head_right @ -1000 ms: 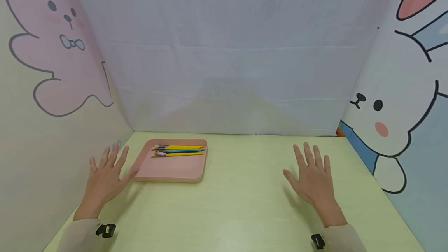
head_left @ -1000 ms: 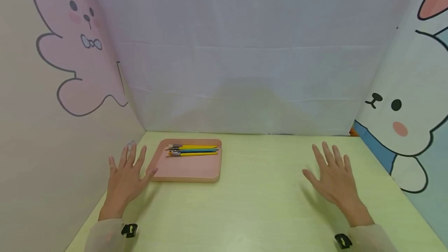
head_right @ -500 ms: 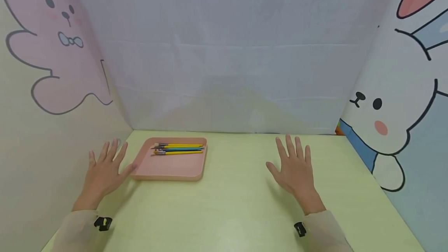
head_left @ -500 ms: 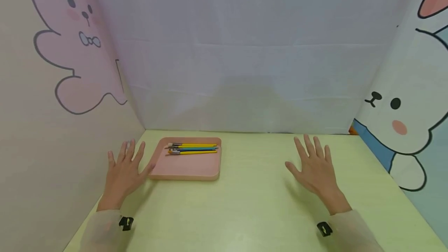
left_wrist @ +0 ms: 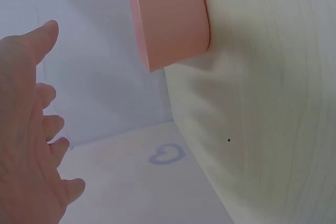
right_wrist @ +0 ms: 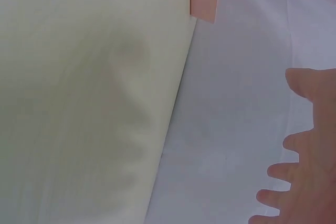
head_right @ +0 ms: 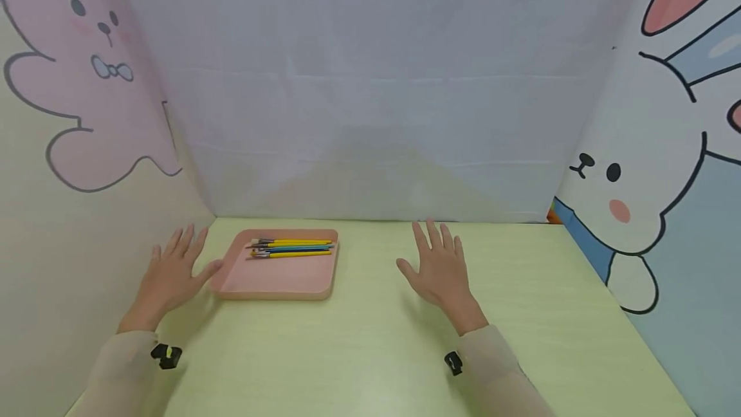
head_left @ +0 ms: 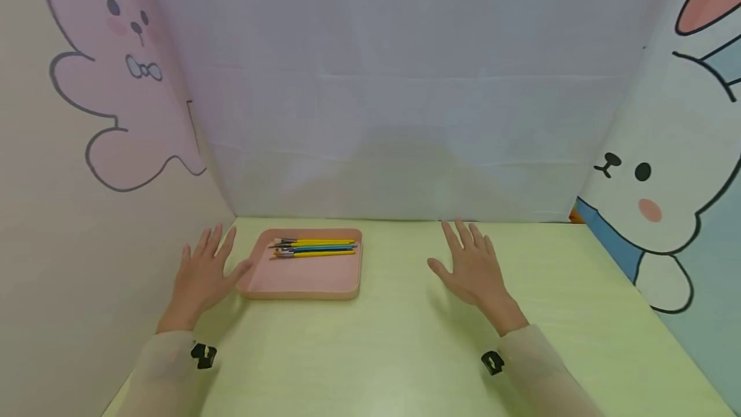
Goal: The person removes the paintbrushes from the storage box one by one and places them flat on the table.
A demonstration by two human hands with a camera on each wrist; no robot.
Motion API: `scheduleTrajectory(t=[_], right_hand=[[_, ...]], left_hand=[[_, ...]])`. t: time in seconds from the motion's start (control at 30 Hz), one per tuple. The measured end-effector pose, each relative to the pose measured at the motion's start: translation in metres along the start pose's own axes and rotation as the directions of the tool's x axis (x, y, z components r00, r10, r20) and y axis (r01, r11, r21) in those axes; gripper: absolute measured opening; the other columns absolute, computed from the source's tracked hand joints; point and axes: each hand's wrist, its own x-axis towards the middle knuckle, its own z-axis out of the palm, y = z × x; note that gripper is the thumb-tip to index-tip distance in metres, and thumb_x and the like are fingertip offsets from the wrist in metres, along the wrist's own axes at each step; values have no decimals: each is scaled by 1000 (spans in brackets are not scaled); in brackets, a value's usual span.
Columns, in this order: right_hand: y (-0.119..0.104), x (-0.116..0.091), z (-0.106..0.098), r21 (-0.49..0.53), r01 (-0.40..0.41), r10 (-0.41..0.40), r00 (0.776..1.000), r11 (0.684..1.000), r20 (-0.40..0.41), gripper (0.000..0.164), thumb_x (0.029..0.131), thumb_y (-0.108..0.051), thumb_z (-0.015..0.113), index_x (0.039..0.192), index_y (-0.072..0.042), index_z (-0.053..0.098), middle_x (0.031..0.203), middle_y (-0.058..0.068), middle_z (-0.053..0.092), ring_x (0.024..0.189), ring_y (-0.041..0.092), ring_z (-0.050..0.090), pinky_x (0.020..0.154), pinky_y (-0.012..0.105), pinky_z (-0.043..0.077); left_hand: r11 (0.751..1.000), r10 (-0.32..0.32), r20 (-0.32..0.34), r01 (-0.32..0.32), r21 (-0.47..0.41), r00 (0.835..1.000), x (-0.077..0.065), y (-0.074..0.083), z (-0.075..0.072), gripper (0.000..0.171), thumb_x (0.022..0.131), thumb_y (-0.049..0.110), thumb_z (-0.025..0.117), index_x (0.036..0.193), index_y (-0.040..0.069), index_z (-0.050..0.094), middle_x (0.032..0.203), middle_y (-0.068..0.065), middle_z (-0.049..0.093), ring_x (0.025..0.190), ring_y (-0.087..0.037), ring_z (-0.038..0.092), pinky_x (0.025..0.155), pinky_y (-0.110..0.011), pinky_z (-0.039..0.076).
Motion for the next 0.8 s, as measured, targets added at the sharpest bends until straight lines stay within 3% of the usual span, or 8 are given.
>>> scheduleTrajectory(t=[0.27, 0.47, 0.63, 0.8], right_hand=[[-27, 14, 21, 153, -17, 12, 999, 988, 34, 81, 107, -48, 58, 168, -4, 27, 171, 25, 28, 152, 51, 32, 117, 70, 37], [-41, 20, 35, 305, -72, 49, 995, 950, 85, 79, 107, -48, 57, 168, -8, 29, 170, 21, 29, 151, 50, 34, 109, 70, 46], [-56, 24, 45, 411, -123, 74, 988, 903, 132, 76, 107, -45, 59, 167, -8, 32, 169, 18, 32, 151, 46, 36, 113, 67, 44], [-69, 29, 55, 496, -151, 89, 985, 855, 147, 71, 107, -38, 62, 164, -5, 37, 166, 21, 37, 151, 44, 39, 120, 64, 39]], left_hand=[[985, -27, 74, 39, -170, 997, 5, -13, 4, 90, 109, 59, 48, 171, 6, 8, 174, -30, 7, 158, -56, 10, 120, -81, 15], [942, -71, 151, 116, -315, 986, 10, -13, 8, 91, 109, 59, 49, 172, 12, 2, 174, -29, 6, 157, -58, 11, 117, -83, 16], [910, -94, 199, 165, -380, 975, 10, -15, 10, 91, 109, 59, 50, 172, 12, 3, 173, -31, 11, 154, -62, 14, 115, -85, 17], [894, -86, 221, 173, -414, 972, 10, -19, 13, 89, 110, 57, 49, 171, 9, 6, 168, -37, 22, 147, -62, 32, 111, -82, 32]])
